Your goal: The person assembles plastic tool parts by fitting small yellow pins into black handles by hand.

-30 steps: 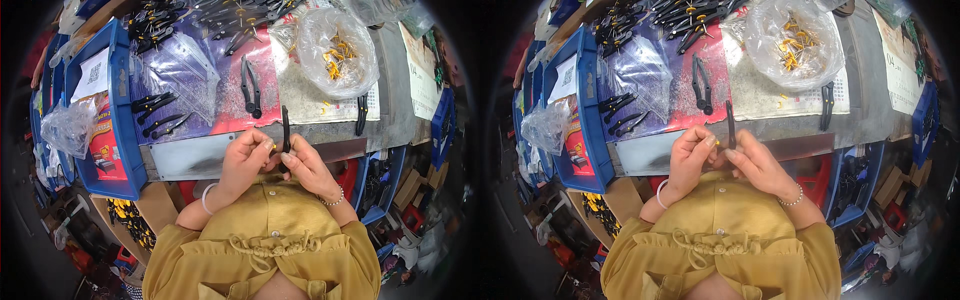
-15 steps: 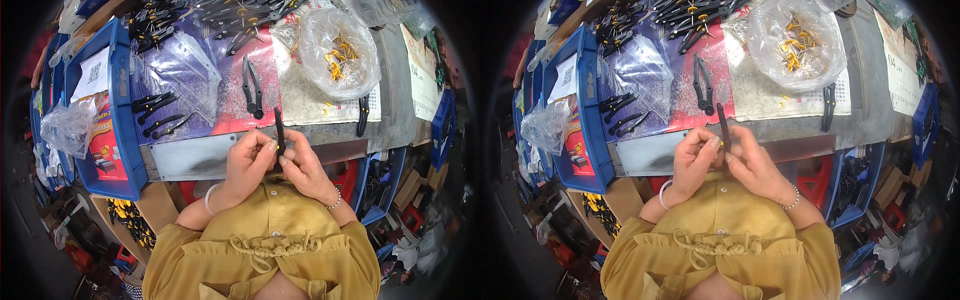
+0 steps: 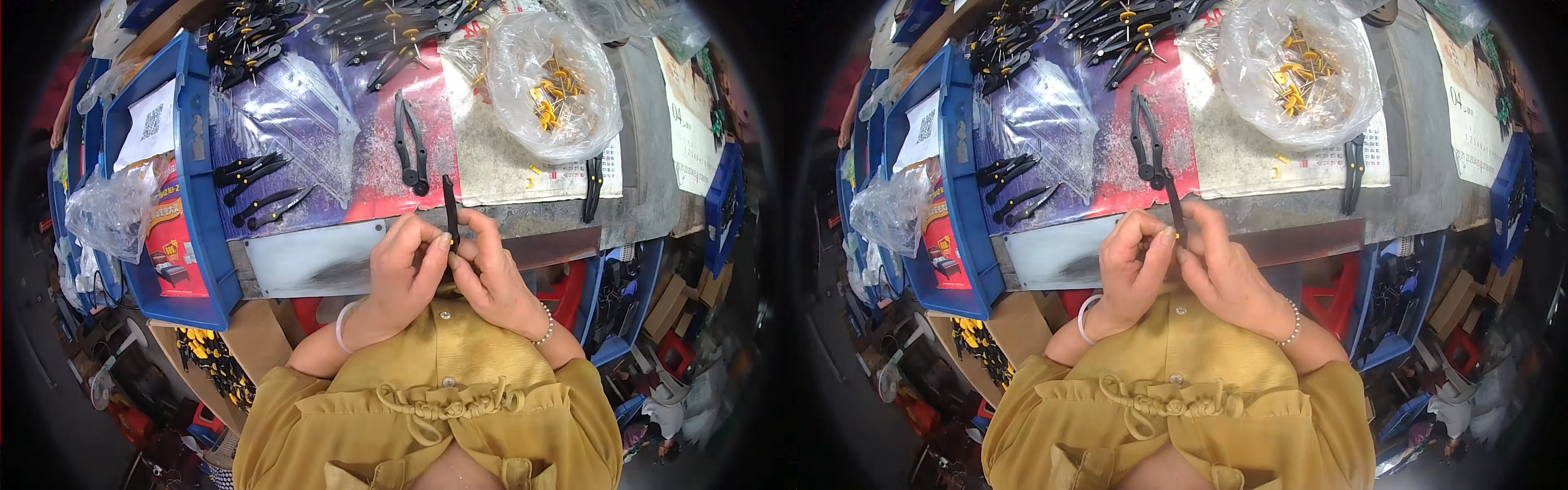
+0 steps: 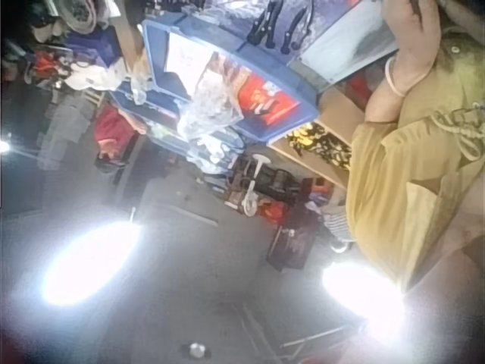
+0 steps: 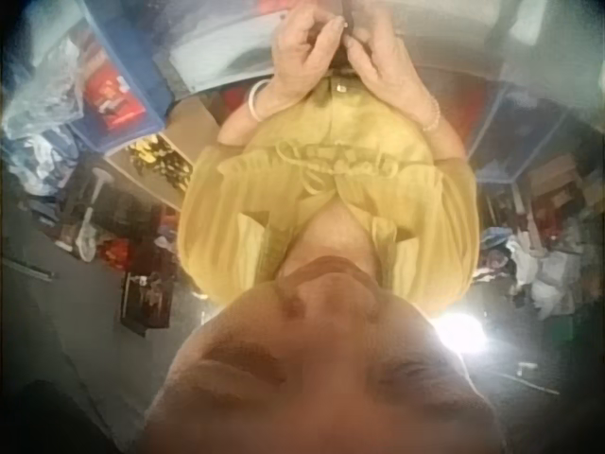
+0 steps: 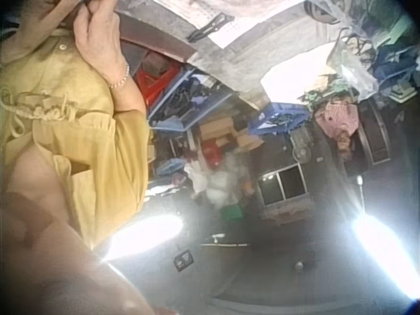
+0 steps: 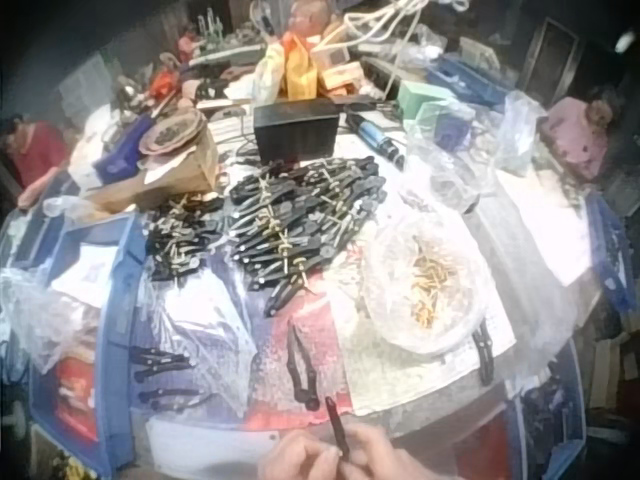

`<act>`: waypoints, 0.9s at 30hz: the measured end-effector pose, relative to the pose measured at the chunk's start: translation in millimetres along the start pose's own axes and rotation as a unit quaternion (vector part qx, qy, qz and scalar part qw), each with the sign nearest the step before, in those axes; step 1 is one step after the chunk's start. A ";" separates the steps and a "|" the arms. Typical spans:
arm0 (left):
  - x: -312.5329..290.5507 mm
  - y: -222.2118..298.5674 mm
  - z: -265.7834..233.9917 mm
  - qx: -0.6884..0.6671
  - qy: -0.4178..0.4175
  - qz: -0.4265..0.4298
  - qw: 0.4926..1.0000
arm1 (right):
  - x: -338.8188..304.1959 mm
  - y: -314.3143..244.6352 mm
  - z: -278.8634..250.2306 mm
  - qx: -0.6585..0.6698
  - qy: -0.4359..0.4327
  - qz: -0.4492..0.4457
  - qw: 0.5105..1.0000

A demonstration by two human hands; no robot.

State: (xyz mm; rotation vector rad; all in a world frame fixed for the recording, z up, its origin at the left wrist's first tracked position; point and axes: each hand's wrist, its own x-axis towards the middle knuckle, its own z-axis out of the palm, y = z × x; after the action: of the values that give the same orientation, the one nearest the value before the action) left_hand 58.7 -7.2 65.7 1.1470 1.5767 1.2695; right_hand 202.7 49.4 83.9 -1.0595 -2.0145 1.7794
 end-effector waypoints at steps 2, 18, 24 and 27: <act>-0.8 -0.2 0.5 0.009 0.010 0.007 1.000 | 0.3 3.6 3.8 0.009 0.011 -0.011 1.000; -1.4 -20.6 7.7 0.105 0.096 0.157 0.977 | 8.8 2.3 7.4 -0.062 0.038 -0.051 0.996; 2.2 -24.5 -7.9 -0.264 -0.060 -0.184 0.945 | 3.9 2.1 2.9 -0.054 0.023 -0.026 0.998; 3.4 -31.7 -15.1 -0.420 -0.119 -0.259 0.862 | 4.0 2.1 -1.2 0.013 -0.032 0.005 0.999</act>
State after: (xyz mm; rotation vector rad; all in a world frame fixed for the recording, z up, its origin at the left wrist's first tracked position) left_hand 38.2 -10.8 37.2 0.2683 0.8701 1.1794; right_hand 201.3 52.9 81.2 -1.0187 -2.0201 1.8615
